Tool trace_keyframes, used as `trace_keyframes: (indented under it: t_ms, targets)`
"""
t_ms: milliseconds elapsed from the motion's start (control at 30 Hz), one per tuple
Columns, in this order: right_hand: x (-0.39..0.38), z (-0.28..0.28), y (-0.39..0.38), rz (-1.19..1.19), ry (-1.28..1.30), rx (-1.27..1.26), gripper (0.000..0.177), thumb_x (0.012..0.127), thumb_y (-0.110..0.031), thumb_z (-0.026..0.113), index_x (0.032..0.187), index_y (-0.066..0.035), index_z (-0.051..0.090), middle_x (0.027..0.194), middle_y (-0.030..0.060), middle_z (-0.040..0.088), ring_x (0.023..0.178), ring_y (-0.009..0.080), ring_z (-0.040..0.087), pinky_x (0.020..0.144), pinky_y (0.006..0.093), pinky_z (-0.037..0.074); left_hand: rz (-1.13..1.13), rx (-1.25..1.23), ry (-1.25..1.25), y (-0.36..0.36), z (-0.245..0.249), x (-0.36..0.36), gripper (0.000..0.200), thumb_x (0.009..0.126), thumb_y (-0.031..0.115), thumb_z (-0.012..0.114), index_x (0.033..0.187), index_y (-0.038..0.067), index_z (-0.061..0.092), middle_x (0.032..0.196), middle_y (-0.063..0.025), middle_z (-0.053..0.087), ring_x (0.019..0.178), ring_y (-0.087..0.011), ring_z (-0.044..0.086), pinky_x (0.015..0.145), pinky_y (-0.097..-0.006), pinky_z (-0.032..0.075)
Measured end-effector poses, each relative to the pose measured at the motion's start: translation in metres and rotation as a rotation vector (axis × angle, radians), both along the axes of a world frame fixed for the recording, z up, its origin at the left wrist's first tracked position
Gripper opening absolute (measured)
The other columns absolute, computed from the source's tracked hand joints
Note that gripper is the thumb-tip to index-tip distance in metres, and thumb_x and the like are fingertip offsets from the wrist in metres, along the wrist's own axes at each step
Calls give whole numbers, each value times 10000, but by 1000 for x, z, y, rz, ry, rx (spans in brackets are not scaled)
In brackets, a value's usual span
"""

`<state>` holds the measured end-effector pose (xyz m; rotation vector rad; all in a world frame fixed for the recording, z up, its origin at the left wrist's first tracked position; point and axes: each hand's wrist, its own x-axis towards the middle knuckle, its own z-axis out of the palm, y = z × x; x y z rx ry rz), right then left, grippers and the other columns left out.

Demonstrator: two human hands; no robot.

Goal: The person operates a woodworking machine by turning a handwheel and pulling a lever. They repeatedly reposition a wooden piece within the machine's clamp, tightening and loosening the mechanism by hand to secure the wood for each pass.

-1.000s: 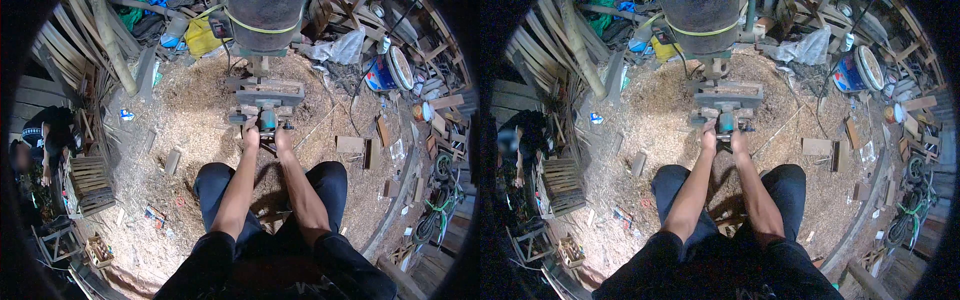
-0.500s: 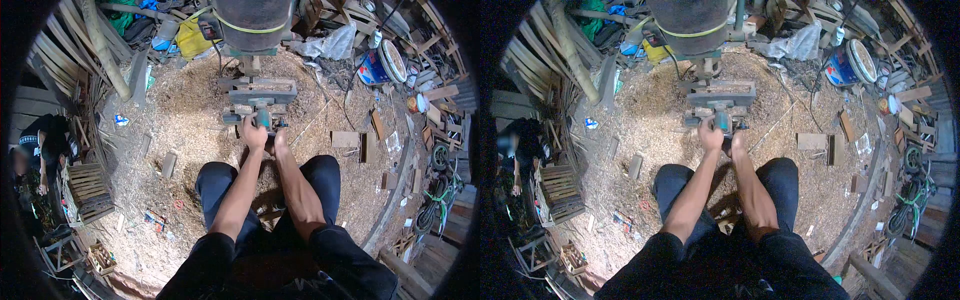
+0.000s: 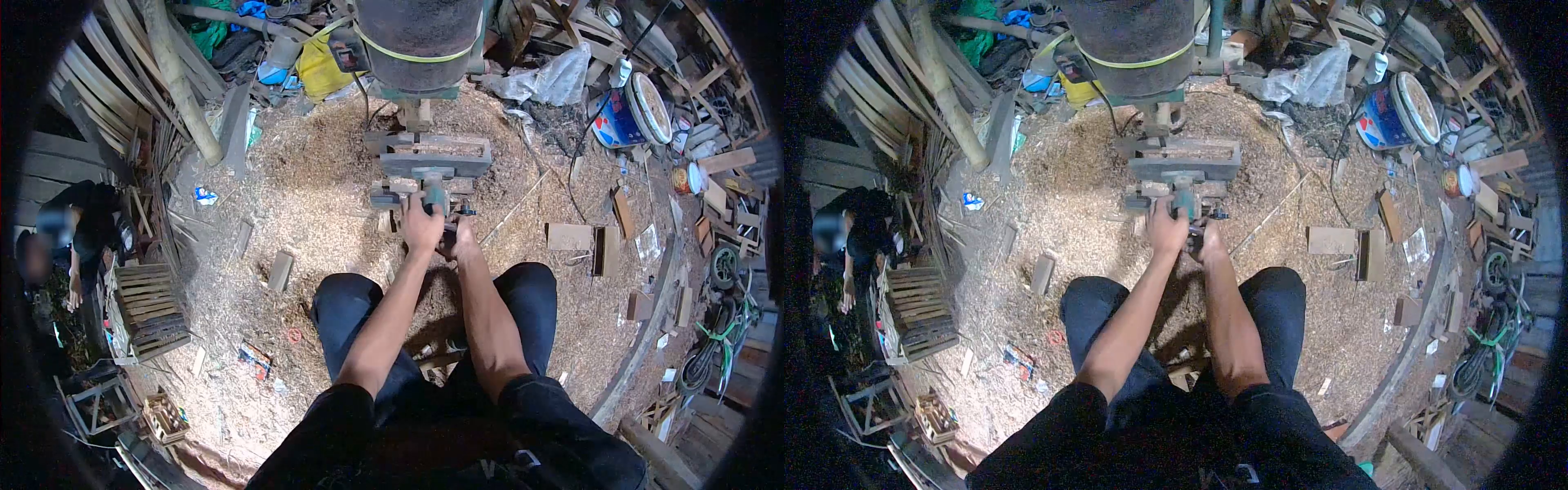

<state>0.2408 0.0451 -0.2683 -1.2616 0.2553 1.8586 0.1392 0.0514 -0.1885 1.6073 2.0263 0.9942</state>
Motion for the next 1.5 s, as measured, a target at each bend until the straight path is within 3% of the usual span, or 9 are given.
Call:
trace_keyframes:
  t_ms: [100,200,400,500,600,700,867,1200,1500]
  targets:
    - [3,-17,-1,-18,-14,0,255,853,-302,401,914,-95,537,791,119,606,593,273,582,543,450,530,22,-36,-248,-1,4,1,291,786,142,616,1067,68,613,1023,-183,636,985,-370,592,876,-405,465]
    - [-2,-35,-2,-36,-9,153,459,862,-418,401,1069,-48,575,937,168,639,842,306,630,733,497,519,8,92,-304,-3,3,-4,258,794,63,564,1045,32,614,975,-166,648,972,-335,612,872,-374,475]
    - [-24,119,-15,68,-622,89,375,861,-255,415,974,35,624,904,147,623,828,259,618,761,410,492,-81,71,-527,7,-54,-18,268,856,34,447,1073,2,600,1018,-158,641,984,-245,613,889,-335,461]
    - [-10,25,-5,205,-799,186,484,905,-366,399,1004,60,609,969,197,624,841,285,614,672,467,473,-77,-72,-547,-1,-31,-23,259,911,106,459,1100,-27,576,1090,-200,614,1066,-300,571,949,-364,424]
    - [-22,33,5,162,-1226,296,461,911,-326,474,1090,92,545,1023,247,618,940,310,604,808,417,465,-116,55,-417,-10,-20,-29,371,920,167,465,1223,-45,505,1194,-243,548,1148,-374,505,1008,-394,375]
    - [-23,94,10,78,-1322,529,447,853,-225,587,1163,86,500,1130,307,565,1057,410,555,927,451,418,-174,287,-137,-15,77,-43,533,911,194,482,1378,-31,355,1363,-253,413,1266,-400,399,1065,-477,287]
    - [-16,160,47,-94,-1268,841,389,840,-199,614,1115,59,520,1052,257,607,997,364,589,894,420,447,-170,494,306,23,223,-80,721,869,203,518,1471,-23,192,1528,-222,204,1424,-359,184,1131,-587,70]
    - [9,295,99,-155,-1124,966,364,871,-212,606,1118,45,531,1038,174,639,969,263,623,858,357,474,-216,478,740,75,258,-95,741,852,259,501,1464,-33,204,1548,-165,193,1446,-298,155,1130,-599,79]
    - [36,352,167,-295,-1336,966,337,894,-249,575,1070,38,588,978,166,652,903,240,620,804,336,473,-283,764,341,70,337,-75,712,876,257,497,1455,-49,219,1536,-256,145,1443,-387,97,1125,-584,0]
